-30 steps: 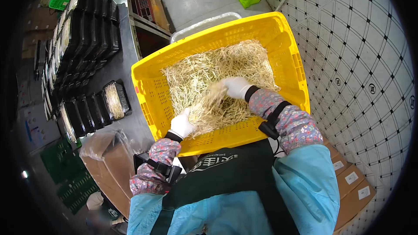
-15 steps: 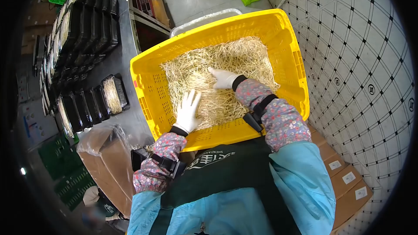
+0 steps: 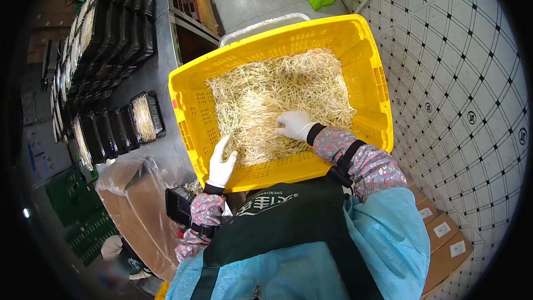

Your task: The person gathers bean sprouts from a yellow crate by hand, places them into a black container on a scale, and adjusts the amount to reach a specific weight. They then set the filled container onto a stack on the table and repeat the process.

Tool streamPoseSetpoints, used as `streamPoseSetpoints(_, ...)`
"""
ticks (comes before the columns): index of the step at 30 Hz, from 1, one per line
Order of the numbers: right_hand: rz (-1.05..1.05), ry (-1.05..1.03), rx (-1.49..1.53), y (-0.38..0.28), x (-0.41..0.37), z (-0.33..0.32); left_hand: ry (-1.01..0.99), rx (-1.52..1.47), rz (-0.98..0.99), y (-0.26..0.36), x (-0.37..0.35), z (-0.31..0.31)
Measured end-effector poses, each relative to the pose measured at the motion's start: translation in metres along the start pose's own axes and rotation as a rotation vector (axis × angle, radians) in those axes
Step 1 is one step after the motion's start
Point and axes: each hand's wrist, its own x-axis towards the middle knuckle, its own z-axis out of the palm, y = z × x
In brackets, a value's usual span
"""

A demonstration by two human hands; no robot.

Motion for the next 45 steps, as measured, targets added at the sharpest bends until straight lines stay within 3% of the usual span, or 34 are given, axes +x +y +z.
streamPoseSetpoints(6, -0.075, 0.038, 0.020, 0.019, 0.011, 0.002, 0.094, -0.002, 0.016, 0.004, -0.022, -0.015)
streamPoseSetpoints(9, -0.097, 0.092, 0.145, 0.001, -0.002, -0.061, 0.206, -0.063, -0.016, 0.006, -0.041, -0.032)
streamPoseSetpoints(11, -0.211, 0.218, 0.260, -0.013, -0.007, -0.107, 0.327, -0.204, -0.053, 0.006, -0.054, -0.044)
streamPoseSetpoints(12, -0.385, 0.350, 0.287, -0.013, 0.000, -0.125, 0.375, -0.235, -0.077, 0.018, -0.059, -0.053)
streamPoseSetpoints(13, -0.292, 0.351, 0.335, -0.027, 0.001, -0.153, 0.432, -0.228, -0.083, 0.023, -0.064, -0.062)
streamPoseSetpoints(14, -0.200, 0.312, 0.625, -0.054, -0.006, -0.181, 0.488, -0.220, -0.089, 0.024, -0.070, -0.070)
streamPoseSetpoints(16, -0.299, 0.556, 1.001, -0.057, 0.016, -0.210, 0.592, -0.210, -0.112, 0.020, -0.082, -0.085)
streamPoseSetpoints(18, -0.315, 0.601, 1.123, -0.077, 0.031, -0.211, 0.705, -0.204, -0.147, 0.018, -0.095, -0.098)
streamPoseSetpoints(20, -0.259, 0.412, 0.949, -0.061, 0.055, -0.181, 0.844, -0.152, -0.177, 0.022, -0.108, -0.109)
streamPoseSetpoints(22, -0.137, 0.191, 0.674, -0.043, 0.077, -0.133, 0.983, -0.138, -0.190, -0.013, -0.131, -0.119)
streamPoseSetpoints(23, -0.208, 0.218, 0.488, -0.035, 0.087, -0.103, 1.055, -0.098, -0.188, -0.013, -0.139, -0.123)
streamPoseSetpoints(24, -0.080, 0.144, 0.350, -0.029, 0.096, -0.079, 1.100, -0.055, -0.210, -0.025, -0.151, -0.128)
streamPoseSetpoints(26, -0.122, 0.137, 0.004, -0.011, 0.114, -0.028, 1.213, -0.006, -0.267, -0.048, -0.170, -0.133)
streamPoseSetpoints(31, -0.191, -0.057, -0.255, -0.054, 0.053, 0.011, 1.272, 0.170, -0.541, -0.117, -0.231, -0.139)
streamPoseSetpoints(32, -0.289, -0.027, -0.257, -0.049, 0.040, 0.022, 1.306, 0.074, -0.575, -0.124, -0.235, -0.135)
streamPoseSetpoints(34, -0.297, -0.109, -0.323, -0.061, 0.013, 0.024, 1.369, -0.114, -0.642, -0.133, -0.243, -0.130)
streamPoseSetpoints(40, -0.266, 0.021, -0.536, -0.069, 0.006, 0.045, 1.414, -0.450, -0.749, -0.157, -0.240, -0.125)
streamPoseSetpoints(43, -0.170, -0.132, -0.325, -0.059, 0.028, 0.027, 1.425, -0.568, -0.750, -0.161, -0.237, -0.127)
streamPoseSetpoints(45, -0.136, -0.037, -0.191, -0.047, 0.041, 0.014, 1.418, -0.612, -0.736, -0.177, -0.244, -0.126)
